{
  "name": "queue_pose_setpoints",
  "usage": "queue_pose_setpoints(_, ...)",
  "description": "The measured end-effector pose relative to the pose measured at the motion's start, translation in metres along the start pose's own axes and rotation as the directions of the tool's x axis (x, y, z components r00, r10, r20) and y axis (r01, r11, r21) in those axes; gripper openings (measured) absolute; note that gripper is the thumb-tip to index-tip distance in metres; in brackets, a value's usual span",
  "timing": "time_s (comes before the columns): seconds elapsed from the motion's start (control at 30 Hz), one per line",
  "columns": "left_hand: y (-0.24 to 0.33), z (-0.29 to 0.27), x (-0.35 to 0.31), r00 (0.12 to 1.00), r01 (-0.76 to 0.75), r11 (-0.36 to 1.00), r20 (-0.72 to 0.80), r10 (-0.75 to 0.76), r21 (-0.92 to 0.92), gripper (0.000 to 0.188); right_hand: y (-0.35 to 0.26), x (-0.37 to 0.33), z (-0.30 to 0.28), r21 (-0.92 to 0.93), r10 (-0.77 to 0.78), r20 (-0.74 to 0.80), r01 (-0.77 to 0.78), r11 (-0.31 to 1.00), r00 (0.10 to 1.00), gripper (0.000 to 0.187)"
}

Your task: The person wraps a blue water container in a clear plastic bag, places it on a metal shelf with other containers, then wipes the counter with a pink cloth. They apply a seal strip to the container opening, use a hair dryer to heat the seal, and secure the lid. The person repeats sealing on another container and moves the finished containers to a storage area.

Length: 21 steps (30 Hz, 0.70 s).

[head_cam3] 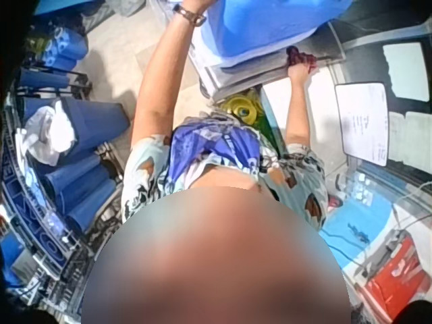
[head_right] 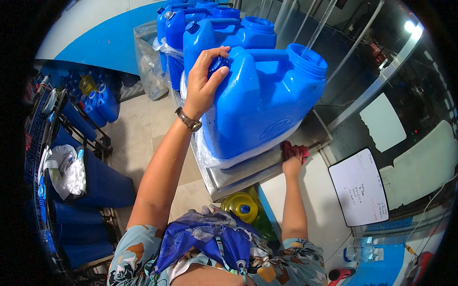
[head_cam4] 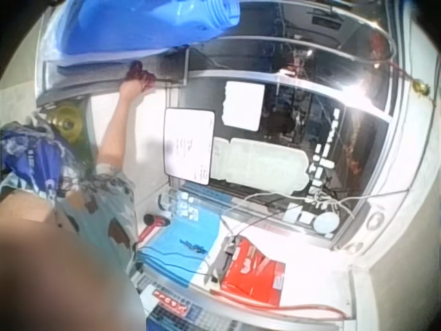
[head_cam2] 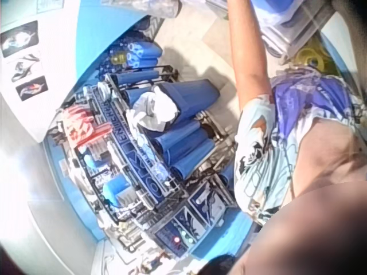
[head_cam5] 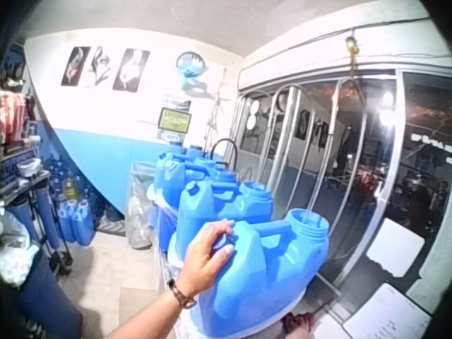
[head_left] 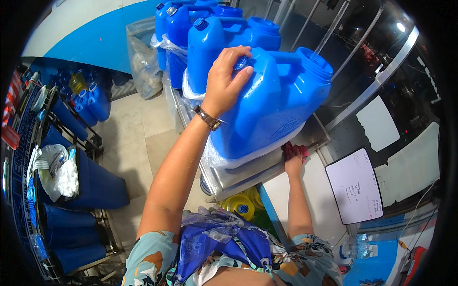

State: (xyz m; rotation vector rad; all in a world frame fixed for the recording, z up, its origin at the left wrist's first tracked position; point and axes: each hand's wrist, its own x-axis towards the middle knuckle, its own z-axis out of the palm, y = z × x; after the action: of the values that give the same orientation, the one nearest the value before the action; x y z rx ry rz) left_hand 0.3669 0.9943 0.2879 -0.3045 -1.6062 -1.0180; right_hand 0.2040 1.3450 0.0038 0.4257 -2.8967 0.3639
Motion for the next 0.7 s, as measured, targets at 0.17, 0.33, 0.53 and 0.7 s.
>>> queue_pose_setpoints(0.17, -0.001, 0.001, 0.000, 1.000, 0.026, 0.999, 0.002, -0.026, -0.021, 0.031, -0.004, -0.006, 0.010, 0.012, 0.000, -0.090, 0.001, 1.000, 0.996, 0.043)
queue_pose_setpoints(0.33, 0.000, 0.000, -0.001, 1.000, 0.019, 1.000, 0.016, -0.019, 0.010, 0.030, -0.005, -0.012, 0.009, 0.076, 0.031, -0.087, -0.024, 0.997, 0.996, 0.046)
queue_pose_setpoints(0.53, -0.002, 0.001, 0.000, 1.000, 0.009, 1.000, 0.011, -0.009, -0.003, 0.031, -0.006, -0.012, 0.012, 0.076, 0.055, -0.089, -0.048, 0.996, 0.995, 0.047)
queue_pose_setpoints(0.7, -0.001, 0.000, -0.001, 1.000, 0.019, 1.000, 0.005, -0.018, -0.010, 0.031, -0.006, -0.014, 0.013, 0.084, 0.028, -0.114, -0.018, 0.996, 0.993, 0.050)
